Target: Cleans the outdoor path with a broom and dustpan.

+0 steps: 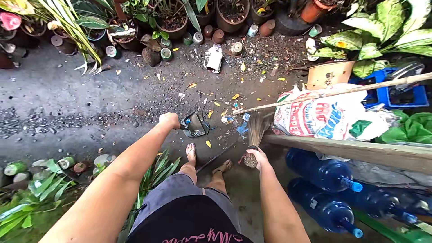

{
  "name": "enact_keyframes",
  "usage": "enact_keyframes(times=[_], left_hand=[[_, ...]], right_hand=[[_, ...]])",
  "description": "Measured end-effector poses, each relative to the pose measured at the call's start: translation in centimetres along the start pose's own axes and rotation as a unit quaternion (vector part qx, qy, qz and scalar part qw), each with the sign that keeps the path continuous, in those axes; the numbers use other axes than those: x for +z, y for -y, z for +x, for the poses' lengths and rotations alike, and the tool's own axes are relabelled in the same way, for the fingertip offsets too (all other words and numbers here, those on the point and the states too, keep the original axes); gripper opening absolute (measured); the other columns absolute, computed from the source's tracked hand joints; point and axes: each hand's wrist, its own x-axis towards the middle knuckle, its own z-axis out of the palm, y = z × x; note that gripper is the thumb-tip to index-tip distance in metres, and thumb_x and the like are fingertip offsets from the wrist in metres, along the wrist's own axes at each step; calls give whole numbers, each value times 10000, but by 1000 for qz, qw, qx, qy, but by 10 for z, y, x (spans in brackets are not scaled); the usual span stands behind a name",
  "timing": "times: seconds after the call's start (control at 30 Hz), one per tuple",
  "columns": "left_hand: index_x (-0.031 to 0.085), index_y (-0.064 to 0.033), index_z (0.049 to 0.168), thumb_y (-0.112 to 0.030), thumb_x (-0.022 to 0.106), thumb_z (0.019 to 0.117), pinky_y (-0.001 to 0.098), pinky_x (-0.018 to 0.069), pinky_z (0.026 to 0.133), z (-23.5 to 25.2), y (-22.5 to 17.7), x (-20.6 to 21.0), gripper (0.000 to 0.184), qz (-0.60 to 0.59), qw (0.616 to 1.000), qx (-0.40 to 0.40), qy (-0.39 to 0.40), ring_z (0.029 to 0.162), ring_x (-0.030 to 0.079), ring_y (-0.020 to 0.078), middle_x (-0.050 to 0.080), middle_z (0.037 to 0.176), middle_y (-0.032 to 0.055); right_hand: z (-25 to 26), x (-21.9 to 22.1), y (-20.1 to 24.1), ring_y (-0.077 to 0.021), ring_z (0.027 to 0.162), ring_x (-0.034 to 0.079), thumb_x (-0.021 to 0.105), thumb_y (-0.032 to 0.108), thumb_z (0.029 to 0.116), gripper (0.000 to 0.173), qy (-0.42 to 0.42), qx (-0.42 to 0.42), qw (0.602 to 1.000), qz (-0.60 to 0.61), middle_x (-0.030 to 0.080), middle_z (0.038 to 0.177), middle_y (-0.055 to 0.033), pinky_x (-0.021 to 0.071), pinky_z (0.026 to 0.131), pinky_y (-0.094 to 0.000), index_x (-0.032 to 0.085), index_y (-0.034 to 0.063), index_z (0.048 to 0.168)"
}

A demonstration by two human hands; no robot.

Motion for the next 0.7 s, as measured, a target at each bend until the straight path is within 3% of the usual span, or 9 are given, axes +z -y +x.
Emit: enact_keyframes(times=[0.1,0.23,0.33,0.47,0.57,0.7], left_hand=[[694,24,1008,-292,742,887,638,513,863,14,-14,3,342,-4,1000,-15,6,1053,679,392,696,1102,236],[689,38,1064,-285,760,869,648,515,882,18,-27,10,384,0,1000,-8,4,1109,663,415,681,1163,253],[695,41,1068,-229,780,857,650,523,861,22,-26,17,353,-16,1000,8,-2,1081,671,426,688,1140,261],[693,27,1131,-237,770,860,658,512,897,27,-17,26,387,3,1000,6,-3,1140,648,432,675,1202,256],[691,28,1121,-243,760,876,658,507,912,27,-9,29,372,-7,1000,6,-2,1167,634,435,658,1232,260],[689,31,1094,-263,756,873,645,520,892,30,-2,36,374,-2,1000,-9,4,1137,655,421,675,1201,252]], right_hand=[[-16,38,-15,-358,1337,519,792,110,842,753,40,-3,997,-61,553,1426,-230,439,1077,-581,458,79,1516],[-68,67,-48,-343,1417,456,822,97,813,936,112,3,990,-83,479,1520,-228,384,1156,-545,315,68,1599],[-103,52,-59,-317,1364,516,809,100,828,936,159,15,986,-55,493,1510,-218,437,1118,-504,294,87,1609],[-136,5,-47,-274,1228,611,770,55,814,896,194,-7,980,-46,548,1445,-206,516,1018,-446,328,82,1593],[-135,-11,-30,-246,1265,601,801,83,766,965,177,-73,974,-120,548,1460,-185,501,1058,-430,318,94,1601],[-96,15,15,-346,1277,595,817,145,791,1036,79,-128,963,-224,570,1423,-233,473,1080,-539,222,130,1639]])
